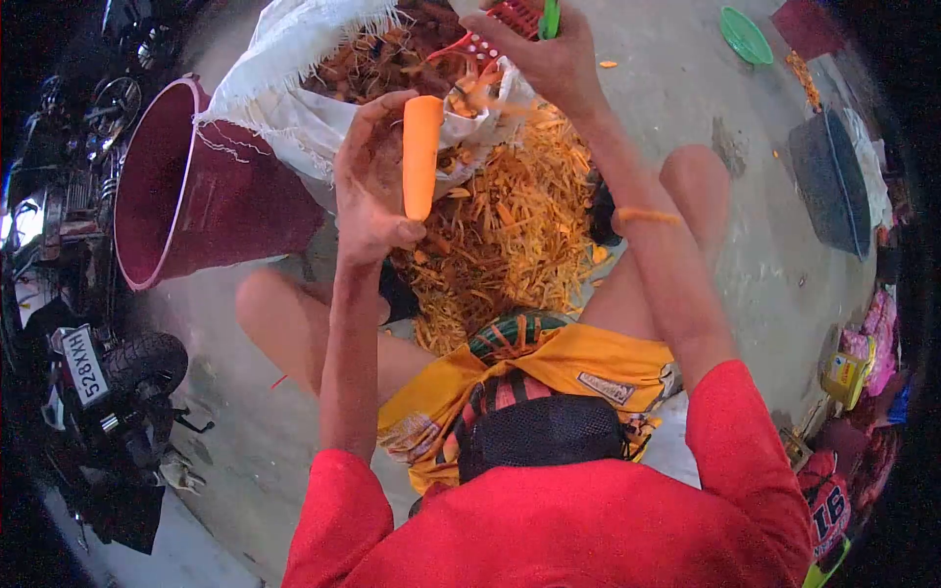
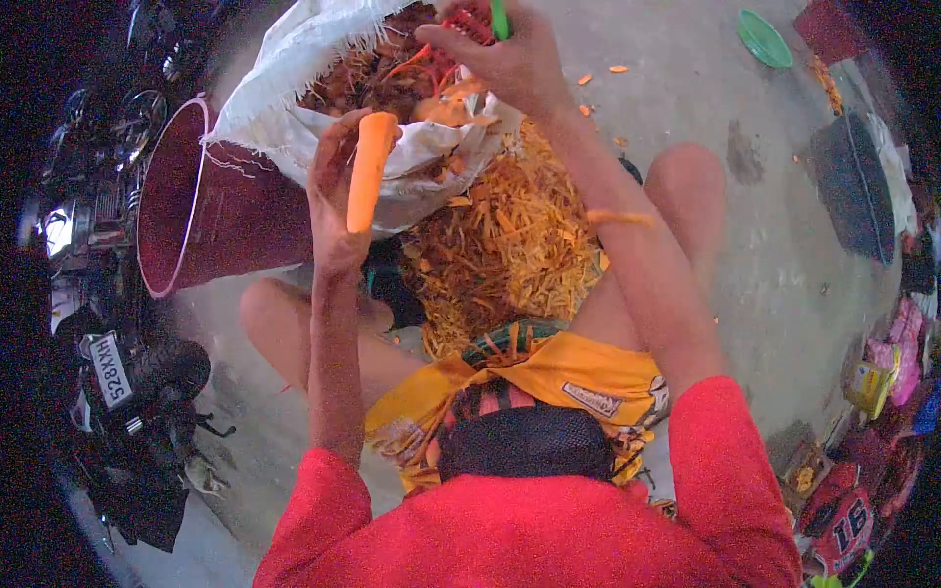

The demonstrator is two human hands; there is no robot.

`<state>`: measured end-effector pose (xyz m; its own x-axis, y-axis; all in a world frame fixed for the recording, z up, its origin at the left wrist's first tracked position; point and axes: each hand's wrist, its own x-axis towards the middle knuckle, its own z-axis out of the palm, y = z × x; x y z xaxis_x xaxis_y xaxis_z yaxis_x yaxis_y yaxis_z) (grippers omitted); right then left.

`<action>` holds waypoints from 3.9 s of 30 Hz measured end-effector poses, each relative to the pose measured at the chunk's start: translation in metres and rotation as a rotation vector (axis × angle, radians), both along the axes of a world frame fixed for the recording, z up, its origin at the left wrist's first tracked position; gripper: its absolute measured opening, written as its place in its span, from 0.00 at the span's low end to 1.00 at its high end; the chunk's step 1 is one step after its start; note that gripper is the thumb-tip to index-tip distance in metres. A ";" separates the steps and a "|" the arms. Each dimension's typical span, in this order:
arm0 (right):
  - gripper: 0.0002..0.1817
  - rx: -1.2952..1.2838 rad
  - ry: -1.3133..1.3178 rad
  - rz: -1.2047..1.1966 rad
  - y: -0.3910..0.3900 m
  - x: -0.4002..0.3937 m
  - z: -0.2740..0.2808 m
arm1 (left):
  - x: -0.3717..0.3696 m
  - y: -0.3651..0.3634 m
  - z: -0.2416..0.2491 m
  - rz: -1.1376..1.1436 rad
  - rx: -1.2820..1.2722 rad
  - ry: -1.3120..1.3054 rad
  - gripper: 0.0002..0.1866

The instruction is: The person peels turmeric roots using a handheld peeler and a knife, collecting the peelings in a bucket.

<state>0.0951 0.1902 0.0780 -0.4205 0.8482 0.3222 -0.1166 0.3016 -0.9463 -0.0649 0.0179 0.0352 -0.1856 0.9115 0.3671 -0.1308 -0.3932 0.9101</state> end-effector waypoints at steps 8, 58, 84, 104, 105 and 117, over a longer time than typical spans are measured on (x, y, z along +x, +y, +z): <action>0.15 0.119 0.078 0.162 -0.021 -0.006 -0.012 | 0.003 -0.005 -0.002 0.066 -0.002 0.004 0.62; 0.16 0.443 -0.872 0.703 0.015 -0.009 -0.077 | -0.042 -0.022 -0.020 0.263 -0.382 0.525 0.18; 0.23 0.439 -1.090 0.525 0.040 0.051 -0.040 | -0.090 0.132 -0.068 0.142 -0.169 1.292 0.20; 0.18 0.430 -0.866 0.510 0.025 0.054 -0.028 | -0.069 0.054 -0.028 0.237 -0.428 0.324 0.21; 0.18 0.438 -0.864 0.519 0.022 0.048 -0.028 | -0.060 0.046 -0.027 0.196 -0.479 0.032 0.19; 0.18 0.343 -0.724 0.674 0.015 0.015 -0.066 | 0.000 0.012 -0.017 0.183 -0.361 0.325 0.18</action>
<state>0.1096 0.2055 0.0122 -0.9608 0.2768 -0.0165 0.1998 0.6498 -0.7334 -0.0652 0.0297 0.0178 -0.2827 0.9539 0.1005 0.2225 -0.0367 0.9742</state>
